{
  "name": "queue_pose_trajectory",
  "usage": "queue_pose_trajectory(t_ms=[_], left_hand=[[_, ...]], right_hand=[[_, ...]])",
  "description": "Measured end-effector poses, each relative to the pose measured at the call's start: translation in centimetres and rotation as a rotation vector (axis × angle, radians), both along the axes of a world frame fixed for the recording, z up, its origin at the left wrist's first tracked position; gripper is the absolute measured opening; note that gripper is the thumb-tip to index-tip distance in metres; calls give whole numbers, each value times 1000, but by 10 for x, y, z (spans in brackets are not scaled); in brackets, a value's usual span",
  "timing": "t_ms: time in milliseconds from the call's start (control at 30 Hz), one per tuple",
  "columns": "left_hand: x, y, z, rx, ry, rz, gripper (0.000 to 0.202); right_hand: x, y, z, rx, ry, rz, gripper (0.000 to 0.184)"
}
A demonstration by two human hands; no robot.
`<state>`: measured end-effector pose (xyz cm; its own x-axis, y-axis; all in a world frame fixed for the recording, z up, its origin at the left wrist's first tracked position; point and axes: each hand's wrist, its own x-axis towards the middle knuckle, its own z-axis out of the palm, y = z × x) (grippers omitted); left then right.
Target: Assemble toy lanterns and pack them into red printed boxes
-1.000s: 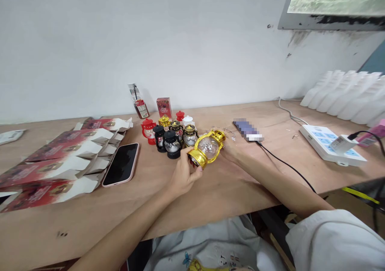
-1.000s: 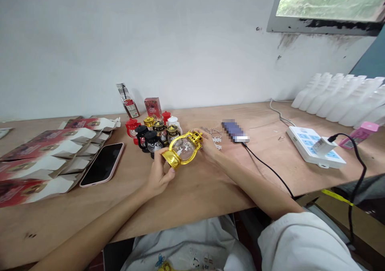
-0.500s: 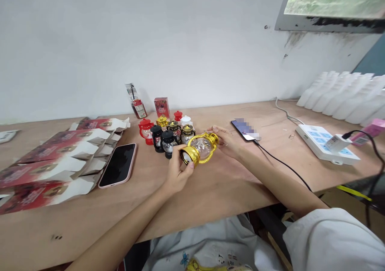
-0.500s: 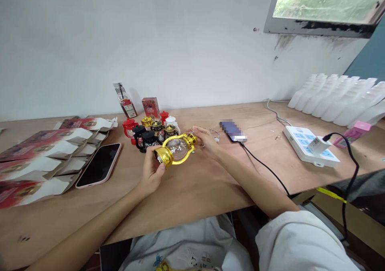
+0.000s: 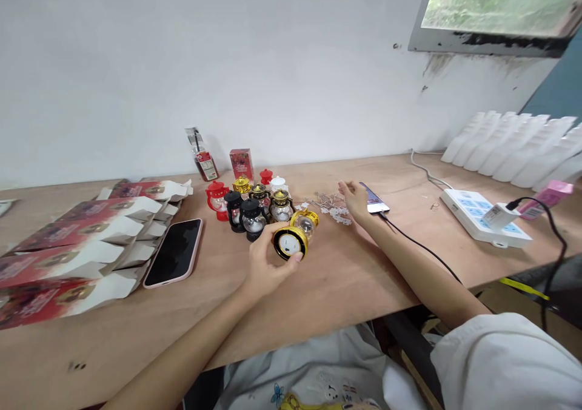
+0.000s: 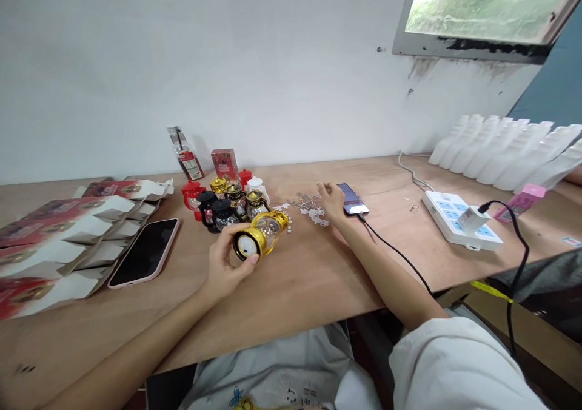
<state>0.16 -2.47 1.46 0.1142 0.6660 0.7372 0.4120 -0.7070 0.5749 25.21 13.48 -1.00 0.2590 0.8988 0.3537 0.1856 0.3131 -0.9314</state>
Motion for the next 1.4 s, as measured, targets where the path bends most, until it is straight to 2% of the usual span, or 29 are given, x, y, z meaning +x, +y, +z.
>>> queue_pose_trajectory(t_ms=[167, 333, 433, 600, 733, 833, 1133, 1267, 1400], left_hand=[[3, -3, 4, -84, 21, 81, 30], [5, -4, 6, -136, 19, 156, 31], [7, -4, 6, -168, 30, 167, 31], [6, -4, 6, -176, 62, 141, 28], [5, -3, 5, -87, 111, 117, 26], [5, -3, 3, -11, 176, 130, 27], [3, 0, -1, 45, 254, 149, 25], [-2, 5, -4, 215, 355, 172, 44], [-3, 7, -5, 268, 411, 262, 30]], right_hand=[[-13, -6, -3, 39, -266, 34, 22], [-27, -23, 6, 108, -402, 66, 34], [-42, -47, 16, 287, -423, 133, 28], [-72, -102, 37, 619, -324, 411, 16], [-85, -128, 48, 799, -495, 534, 9], [-86, -130, 51, 836, -574, 574, 7], [-83, -122, 47, 893, -627, 566, 10], [-84, -123, 45, 942, -645, 511, 10], [-85, -124, 44, 912, -625, 504, 10]])
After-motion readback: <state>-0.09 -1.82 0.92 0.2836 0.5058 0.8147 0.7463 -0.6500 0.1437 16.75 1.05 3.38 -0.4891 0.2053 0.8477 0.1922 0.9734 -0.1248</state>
